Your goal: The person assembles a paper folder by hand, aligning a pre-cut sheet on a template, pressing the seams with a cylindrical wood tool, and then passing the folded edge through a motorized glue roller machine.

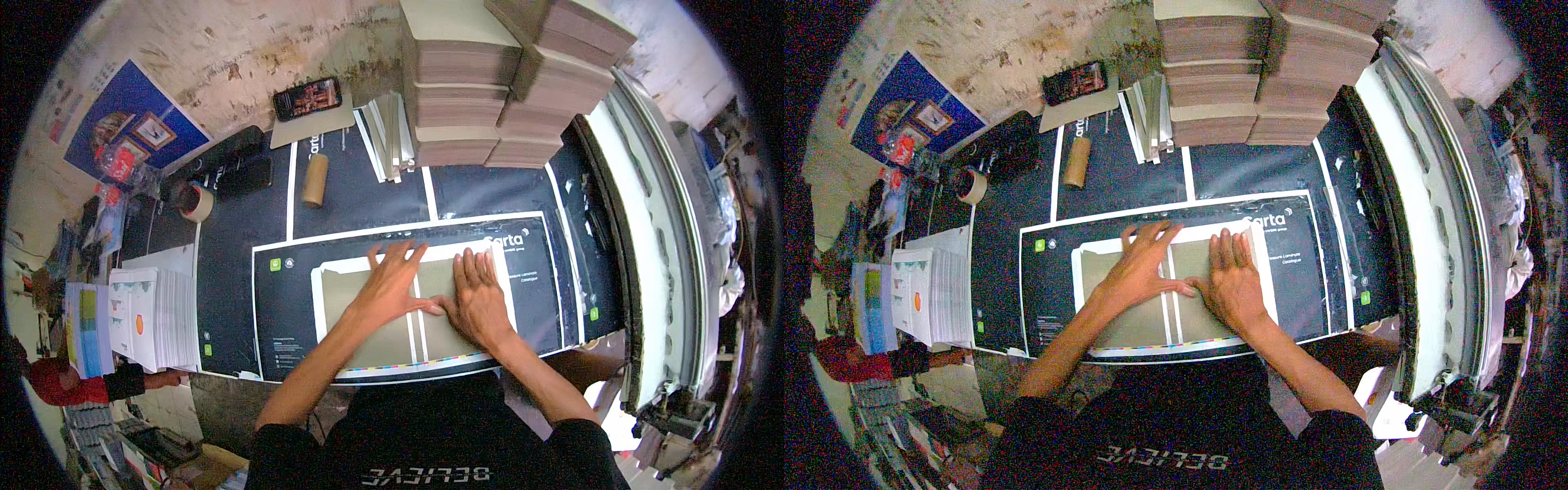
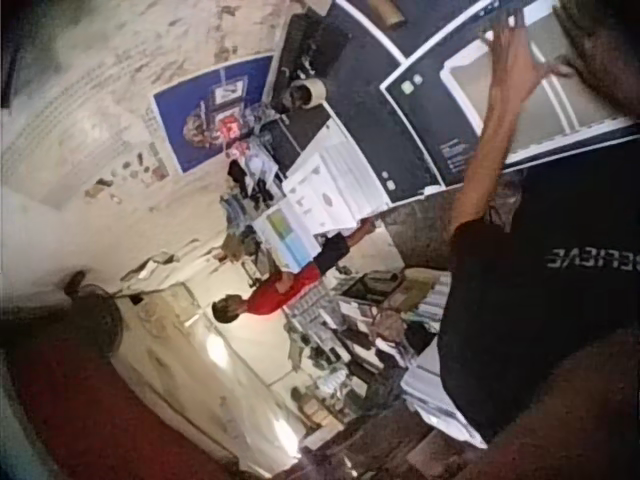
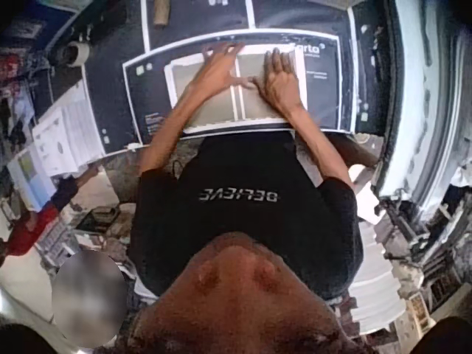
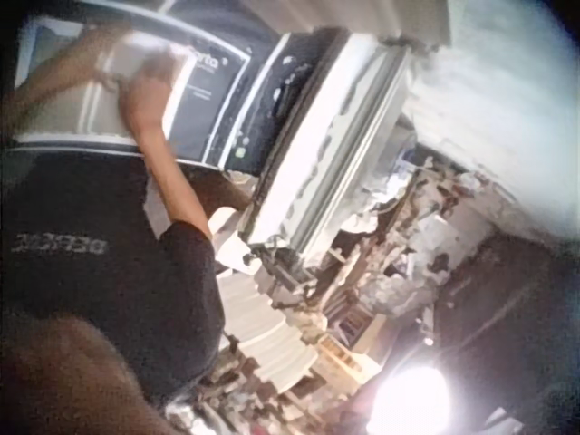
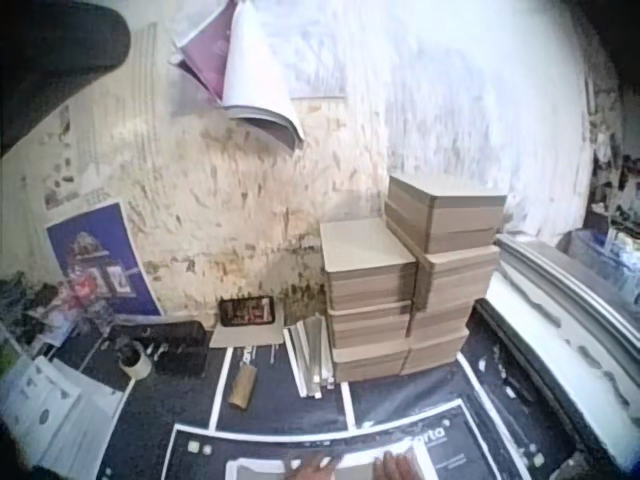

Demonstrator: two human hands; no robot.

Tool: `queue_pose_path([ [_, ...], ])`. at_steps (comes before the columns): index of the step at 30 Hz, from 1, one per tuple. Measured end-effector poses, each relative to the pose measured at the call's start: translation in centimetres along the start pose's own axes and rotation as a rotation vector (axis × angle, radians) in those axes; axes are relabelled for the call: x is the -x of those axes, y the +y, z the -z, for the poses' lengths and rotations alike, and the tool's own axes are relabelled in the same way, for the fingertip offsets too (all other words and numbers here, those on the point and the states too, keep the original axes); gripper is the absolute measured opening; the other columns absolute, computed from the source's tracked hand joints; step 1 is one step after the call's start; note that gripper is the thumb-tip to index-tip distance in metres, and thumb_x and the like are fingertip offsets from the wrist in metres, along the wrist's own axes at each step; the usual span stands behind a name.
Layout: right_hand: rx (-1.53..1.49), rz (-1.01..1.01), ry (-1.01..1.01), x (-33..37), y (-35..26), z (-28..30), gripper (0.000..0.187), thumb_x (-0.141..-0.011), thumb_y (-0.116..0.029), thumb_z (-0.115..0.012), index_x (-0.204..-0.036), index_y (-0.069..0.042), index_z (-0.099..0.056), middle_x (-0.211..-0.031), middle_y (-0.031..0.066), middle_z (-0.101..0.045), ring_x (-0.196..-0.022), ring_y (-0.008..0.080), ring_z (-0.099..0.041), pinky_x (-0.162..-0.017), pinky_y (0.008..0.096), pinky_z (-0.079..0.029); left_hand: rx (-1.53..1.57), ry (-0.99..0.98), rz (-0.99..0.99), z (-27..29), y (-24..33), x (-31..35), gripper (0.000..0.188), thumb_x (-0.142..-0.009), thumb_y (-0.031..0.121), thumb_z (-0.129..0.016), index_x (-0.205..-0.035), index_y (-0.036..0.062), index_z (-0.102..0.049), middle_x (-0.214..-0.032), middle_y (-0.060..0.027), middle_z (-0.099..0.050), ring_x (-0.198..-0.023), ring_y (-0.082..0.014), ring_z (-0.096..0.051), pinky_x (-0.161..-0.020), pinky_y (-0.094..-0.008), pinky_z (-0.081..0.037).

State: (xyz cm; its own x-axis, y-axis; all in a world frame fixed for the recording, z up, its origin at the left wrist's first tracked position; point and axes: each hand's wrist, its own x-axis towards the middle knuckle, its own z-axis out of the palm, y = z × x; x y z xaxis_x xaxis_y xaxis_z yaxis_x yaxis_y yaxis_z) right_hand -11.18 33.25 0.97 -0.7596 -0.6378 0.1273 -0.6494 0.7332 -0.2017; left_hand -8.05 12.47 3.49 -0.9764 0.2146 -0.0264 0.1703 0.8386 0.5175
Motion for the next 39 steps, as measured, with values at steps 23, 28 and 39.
queue_pose_path([
  [23,-0.486,-0.554,0.156,2.2,1.4,2.4,0.05,-0.069,-0.02,-0.089,-0.108,0.006,-0.071,-0.102,0.024,-0.066,-0.09,0.0392,-0.067,-0.078,0.0441,-0.055,-0.188,-0.062,-0.433,1.1,2.2,-6.9,0.147,-0.036,0.048,-0.096,-0.158,0.0143,-0.023,-0.16,-0.0184,-0.026,-0.15,-0.0357,-0.023,-0.12,-0.0616,-0.013],
  [28,-0.372,-0.429,0.237,3.3,-1.5,1.4,0.043,-0.08,-0.011,-0.077,-0.117,0.008,-0.064,-0.117,0.0267,-0.06,-0.107,0.042,-0.058,-0.091,0.0463,-0.05,-0.471,-0.294,-0.616,1.2,2.9,-9.2,0.145,-0.039,0.061,-0.091,-0.159,0.0189,-0.022,-0.165,-0.0082,-0.024,-0.152,-0.0299,-0.021,-0.118,-0.0716,-0.003],
  [39,-0.196,-0.311,0.094,5.2,-4.2,-1.4,0.068,-0.1,-0.025,-0.053,-0.15,0.011,-0.025,-0.158,0.0321,-0.024,-0.149,0.0449,-0.023,-0.121,0.0534,-0.02,-0.304,-0.046,-0.519,-1.5,-2.4,-4.6,0.058,-0.103,0.049,-0.041,-0.155,0.0236,-0.035,-0.16,-0.0018,-0.035,-0.15,-0.0222,-0.028,-0.12,-0.0618,-0.009],
])
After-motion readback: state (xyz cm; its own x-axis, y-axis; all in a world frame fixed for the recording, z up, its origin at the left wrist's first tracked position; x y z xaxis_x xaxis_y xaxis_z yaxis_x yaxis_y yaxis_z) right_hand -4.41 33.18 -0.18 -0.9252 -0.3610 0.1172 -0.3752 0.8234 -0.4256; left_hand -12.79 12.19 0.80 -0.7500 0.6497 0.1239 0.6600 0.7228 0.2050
